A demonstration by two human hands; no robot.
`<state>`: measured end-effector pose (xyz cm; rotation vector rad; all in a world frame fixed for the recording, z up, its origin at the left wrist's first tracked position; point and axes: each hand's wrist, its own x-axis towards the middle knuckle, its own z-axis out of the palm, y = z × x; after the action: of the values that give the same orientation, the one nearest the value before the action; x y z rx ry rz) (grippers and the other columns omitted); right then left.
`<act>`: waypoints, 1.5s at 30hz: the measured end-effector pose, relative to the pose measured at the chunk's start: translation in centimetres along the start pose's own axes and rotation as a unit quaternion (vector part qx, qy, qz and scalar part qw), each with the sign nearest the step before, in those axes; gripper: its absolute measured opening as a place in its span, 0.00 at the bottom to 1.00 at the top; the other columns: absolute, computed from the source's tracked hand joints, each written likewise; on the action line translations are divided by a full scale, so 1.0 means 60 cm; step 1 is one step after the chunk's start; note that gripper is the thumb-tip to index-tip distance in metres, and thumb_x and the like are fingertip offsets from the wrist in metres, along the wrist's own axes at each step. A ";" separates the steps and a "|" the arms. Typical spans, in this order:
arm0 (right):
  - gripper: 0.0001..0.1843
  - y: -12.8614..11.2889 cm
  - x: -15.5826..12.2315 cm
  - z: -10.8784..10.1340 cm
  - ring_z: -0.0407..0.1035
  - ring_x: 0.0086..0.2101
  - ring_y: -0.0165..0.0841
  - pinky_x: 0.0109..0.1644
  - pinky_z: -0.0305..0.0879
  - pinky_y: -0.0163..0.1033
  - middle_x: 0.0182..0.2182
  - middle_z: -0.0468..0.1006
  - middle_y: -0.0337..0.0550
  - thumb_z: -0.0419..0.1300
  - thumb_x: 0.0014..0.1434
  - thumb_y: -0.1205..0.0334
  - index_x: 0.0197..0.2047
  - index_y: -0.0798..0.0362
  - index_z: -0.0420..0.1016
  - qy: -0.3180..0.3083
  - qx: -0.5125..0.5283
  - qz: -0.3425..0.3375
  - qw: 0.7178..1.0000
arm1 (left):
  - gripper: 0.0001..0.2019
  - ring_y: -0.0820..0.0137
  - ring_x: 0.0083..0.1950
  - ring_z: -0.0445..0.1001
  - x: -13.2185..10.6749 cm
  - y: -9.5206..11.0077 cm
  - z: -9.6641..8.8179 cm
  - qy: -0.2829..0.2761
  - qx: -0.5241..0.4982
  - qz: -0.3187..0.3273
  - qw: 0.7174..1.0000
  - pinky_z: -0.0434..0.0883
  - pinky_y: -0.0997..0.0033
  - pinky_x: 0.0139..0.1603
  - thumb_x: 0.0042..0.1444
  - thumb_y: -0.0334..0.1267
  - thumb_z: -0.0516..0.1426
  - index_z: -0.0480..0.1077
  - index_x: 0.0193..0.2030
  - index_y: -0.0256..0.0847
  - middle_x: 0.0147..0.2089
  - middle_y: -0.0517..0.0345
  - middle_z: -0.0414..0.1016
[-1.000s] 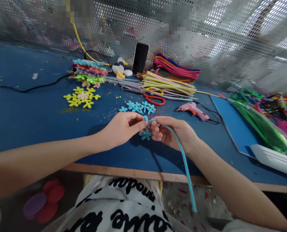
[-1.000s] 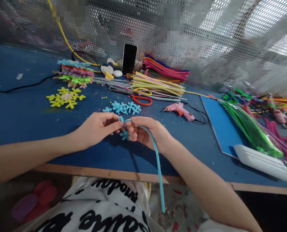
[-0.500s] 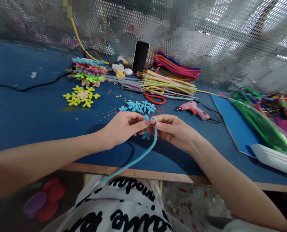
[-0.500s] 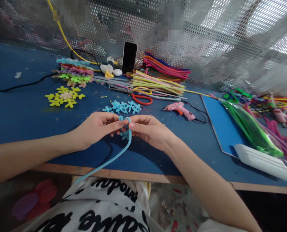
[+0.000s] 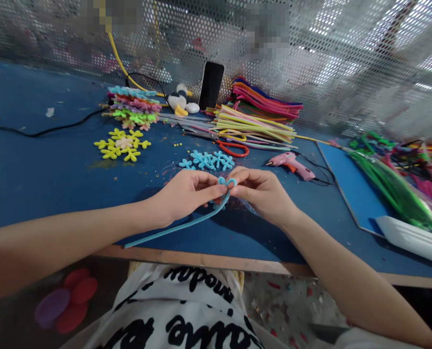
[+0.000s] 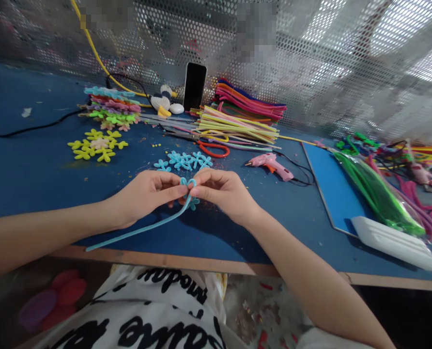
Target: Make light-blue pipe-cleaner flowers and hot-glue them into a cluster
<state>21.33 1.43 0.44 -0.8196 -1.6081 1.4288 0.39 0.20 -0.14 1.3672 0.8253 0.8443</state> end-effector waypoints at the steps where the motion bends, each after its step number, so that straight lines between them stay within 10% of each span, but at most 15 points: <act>1: 0.04 0.000 0.000 0.000 0.71 0.35 0.31 0.43 0.68 0.39 0.33 0.78 0.40 0.72 0.55 0.61 0.33 0.48 0.83 0.006 -0.022 -0.015 1.000 | 0.15 0.74 0.31 0.72 0.000 0.000 0.000 -0.001 -0.003 -0.002 1.000 0.67 0.76 0.33 0.54 0.50 0.68 0.77 0.33 0.38 0.30 0.60 0.79; 11: 0.09 -0.005 0.001 0.002 0.69 0.34 0.34 0.42 0.65 0.41 0.32 0.76 0.42 0.71 0.58 0.55 0.32 0.49 0.79 0.047 -0.206 -0.111 0.971 | 0.14 0.75 0.29 0.69 0.004 0.002 -0.004 -0.009 -0.031 -0.025 0.999 0.66 0.73 0.34 0.50 0.47 0.70 0.77 0.29 0.38 0.28 0.60 0.78; 45: 0.09 -0.019 0.006 -0.034 0.74 0.40 0.36 0.46 0.72 0.42 0.38 0.78 0.47 0.67 0.61 0.68 0.46 0.51 0.79 -0.126 -0.337 -0.348 0.866 | 0.17 0.76 0.28 0.65 0.004 0.019 -0.009 -0.141 -0.063 -0.124 0.980 0.63 0.75 0.32 0.50 0.48 0.69 0.72 0.28 0.37 0.26 0.62 0.72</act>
<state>23.05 2.49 1.70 -0.3214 -2.3400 0.4510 -0.03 0.67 0.96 1.2077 0.6903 0.4877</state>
